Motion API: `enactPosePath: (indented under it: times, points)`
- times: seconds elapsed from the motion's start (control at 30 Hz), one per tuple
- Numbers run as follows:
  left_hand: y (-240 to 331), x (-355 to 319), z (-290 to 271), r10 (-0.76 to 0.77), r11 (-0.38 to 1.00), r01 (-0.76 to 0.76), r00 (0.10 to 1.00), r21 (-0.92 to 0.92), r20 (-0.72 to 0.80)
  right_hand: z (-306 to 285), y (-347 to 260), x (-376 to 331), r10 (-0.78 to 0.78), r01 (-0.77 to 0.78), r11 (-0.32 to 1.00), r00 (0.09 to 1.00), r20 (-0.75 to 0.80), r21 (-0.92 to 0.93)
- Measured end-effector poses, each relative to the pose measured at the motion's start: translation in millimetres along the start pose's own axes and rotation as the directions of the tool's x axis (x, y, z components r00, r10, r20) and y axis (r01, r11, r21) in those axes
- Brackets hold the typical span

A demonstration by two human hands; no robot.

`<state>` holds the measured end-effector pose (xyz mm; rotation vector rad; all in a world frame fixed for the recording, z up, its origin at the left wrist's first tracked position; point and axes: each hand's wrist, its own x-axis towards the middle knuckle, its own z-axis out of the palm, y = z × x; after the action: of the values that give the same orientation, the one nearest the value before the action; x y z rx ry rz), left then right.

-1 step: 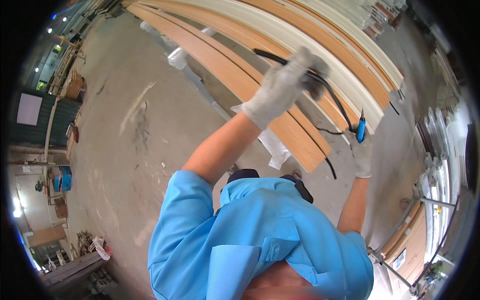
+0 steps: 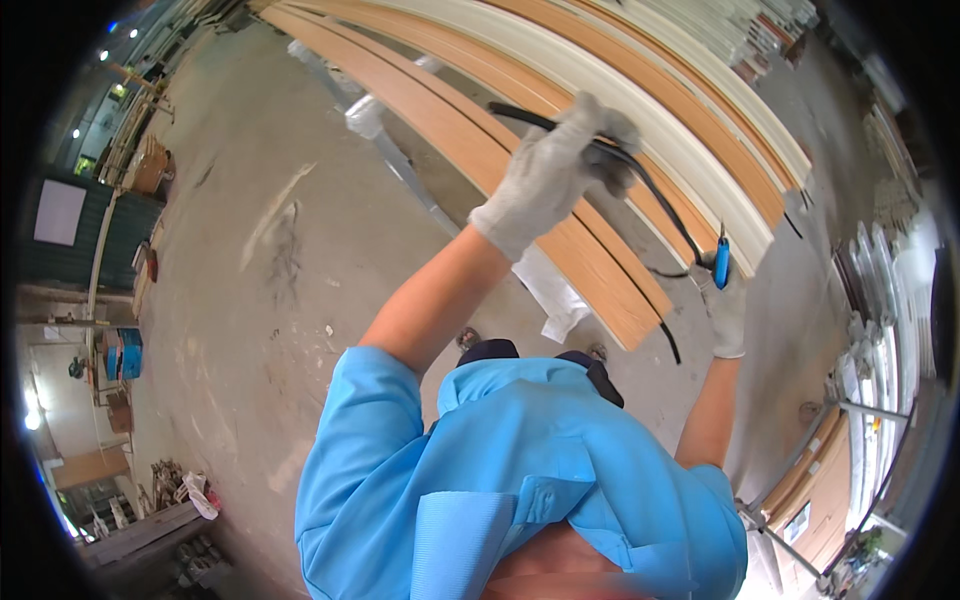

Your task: The person applies a black sealant strip along the edges of long wooden planks using a caulking gun. They move from plank to plank, smoothing the bead and occasionally trimming excess material.

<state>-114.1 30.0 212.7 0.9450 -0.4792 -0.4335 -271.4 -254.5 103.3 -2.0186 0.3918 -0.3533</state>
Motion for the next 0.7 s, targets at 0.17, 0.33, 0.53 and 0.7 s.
enactPosePath:
  times: [0.17, 0.33, 0.53, 0.7]
  points:
    - [76, -14, -97, 0.113, 0.986, -0.117, 0.993, -0.12, -0.037, 82, -68, 26, 0.039, -0.05, 0.998, 0.942, 0.333, 0.026]
    - [146, -17, -166, 0.261, 0.935, -0.261, 0.965, -0.239, -0.03, 150, -108, 58, -0.042, 0.126, 0.984, 0.846, 0.532, -0.123]
    - [211, 17, -269, 0.387, 0.884, -0.409, 0.912, -0.226, -0.136, 213, -150, 112, -0.086, 0.025, 0.945, 0.981, 0.174, 0.325]
    - [224, 110, -370, 0.223, 0.915, -0.254, 0.966, -0.313, -0.132, 237, -213, 196, -0.342, 0.335, 0.778, 0.935, -0.089, 0.532]
